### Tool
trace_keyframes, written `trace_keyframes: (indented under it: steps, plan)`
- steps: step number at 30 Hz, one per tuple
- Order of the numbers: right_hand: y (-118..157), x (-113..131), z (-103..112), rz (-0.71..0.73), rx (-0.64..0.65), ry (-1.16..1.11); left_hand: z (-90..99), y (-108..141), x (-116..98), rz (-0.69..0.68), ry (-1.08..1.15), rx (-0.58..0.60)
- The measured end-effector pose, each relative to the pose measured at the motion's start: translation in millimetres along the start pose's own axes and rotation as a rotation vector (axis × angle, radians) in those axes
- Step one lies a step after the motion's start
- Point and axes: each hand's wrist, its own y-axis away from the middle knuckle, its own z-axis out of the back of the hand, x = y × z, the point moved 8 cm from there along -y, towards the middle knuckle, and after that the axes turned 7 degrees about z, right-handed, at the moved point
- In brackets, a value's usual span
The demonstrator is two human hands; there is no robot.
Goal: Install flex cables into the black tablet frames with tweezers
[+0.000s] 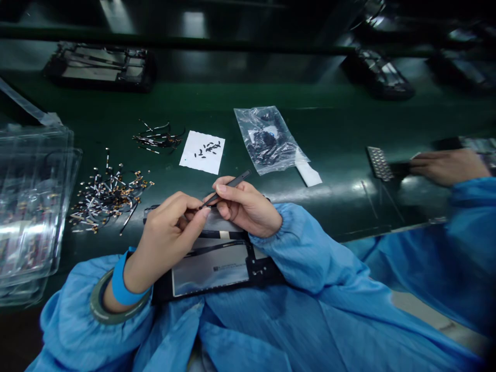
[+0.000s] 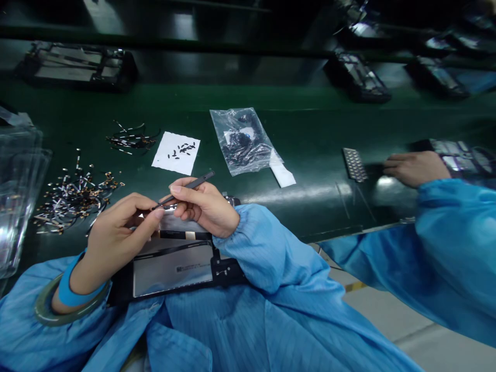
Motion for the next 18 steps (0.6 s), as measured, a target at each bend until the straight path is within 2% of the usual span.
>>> trace_keyframes:
  steps: [11,18]
  plan:
    - [0.7,-0.6,0.4,-0.003,-0.010,0.020,-0.1,0.0,0.4,0.007,0.032,0.014]
    - [1.5,-2.1,2.1,-0.040,-0.030,-0.016,-3.8,-0.9,2.7,0.062,0.140,0.061]
